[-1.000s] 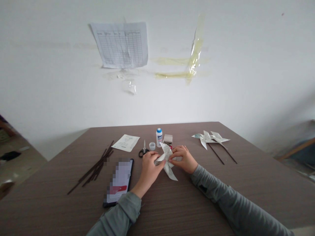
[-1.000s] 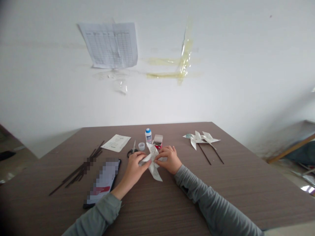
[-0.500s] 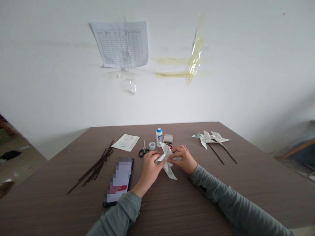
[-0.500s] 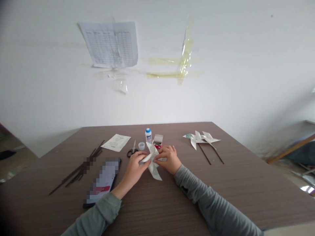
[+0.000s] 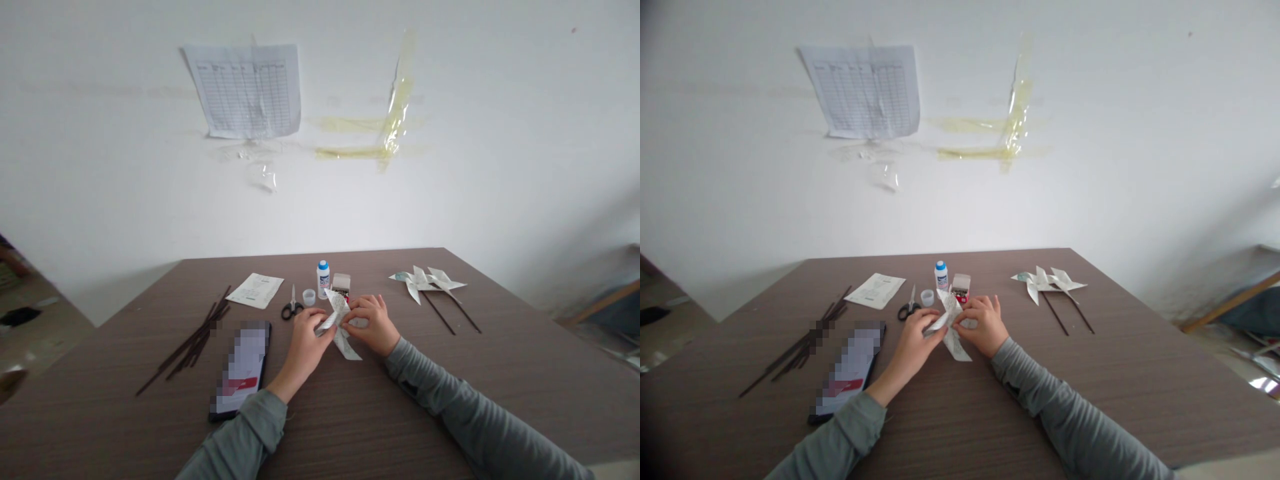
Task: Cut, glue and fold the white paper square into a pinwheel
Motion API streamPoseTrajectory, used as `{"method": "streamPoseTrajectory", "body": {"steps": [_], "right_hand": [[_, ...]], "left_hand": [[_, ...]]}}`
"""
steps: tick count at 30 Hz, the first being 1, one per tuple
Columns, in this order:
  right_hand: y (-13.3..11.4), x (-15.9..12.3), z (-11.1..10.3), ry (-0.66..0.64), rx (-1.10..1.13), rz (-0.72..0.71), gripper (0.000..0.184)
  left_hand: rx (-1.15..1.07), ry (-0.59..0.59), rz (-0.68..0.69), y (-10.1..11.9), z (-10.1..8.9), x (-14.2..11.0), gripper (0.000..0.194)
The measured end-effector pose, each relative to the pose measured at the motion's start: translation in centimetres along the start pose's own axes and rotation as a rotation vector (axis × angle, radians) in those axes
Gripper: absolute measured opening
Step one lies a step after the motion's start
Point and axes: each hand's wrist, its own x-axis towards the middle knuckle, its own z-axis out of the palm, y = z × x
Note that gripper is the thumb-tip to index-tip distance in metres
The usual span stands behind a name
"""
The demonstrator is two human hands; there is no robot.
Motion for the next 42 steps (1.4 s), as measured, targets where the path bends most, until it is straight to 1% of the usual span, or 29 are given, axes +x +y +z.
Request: {"method": "streamPoseTrajectory", "body": {"steps": [10, 19, 23, 31, 37, 42], "right_hand": [[-0.38, -0.17, 0.11, 0.006, -0.004, -0.037, 0.011], [-0.79, 0.00, -0.31, -0.045, 0.005, -0.022, 0.016], [-0.86, -0.03, -0.41, -0.062, 0.001, -0.018, 0.014], [-0.61, -0.02, -0.12, -0.033, -0.014, -0.020, 0.012], [-0.68, -0.26, 0.32, 0.033, -0.032, -0.020, 0.007], [-0.58, -0.37, 0.28, 0.042, -0.037, -0.022, 0.010]], "left_hand": [[0.083, 0.011, -0.014, 0.47, 0.45, 0.19, 0.025], [0.052, -0.030, -0.011, 0.15, 0.23, 0.31, 0.029], [0.046, -0.043, -0.011, 0.12, 0.19, 0.30, 0.029], [0.034, -0.030, -0.004, 0.01, 0.37, 0.34, 0.028], [0.017, -0.043, -0.038, 0.06, 0.45, 0.50, 0.024], [-0.001, -0.029, -0.050, 0.00, 0.68, 0.66, 0.022]]}}
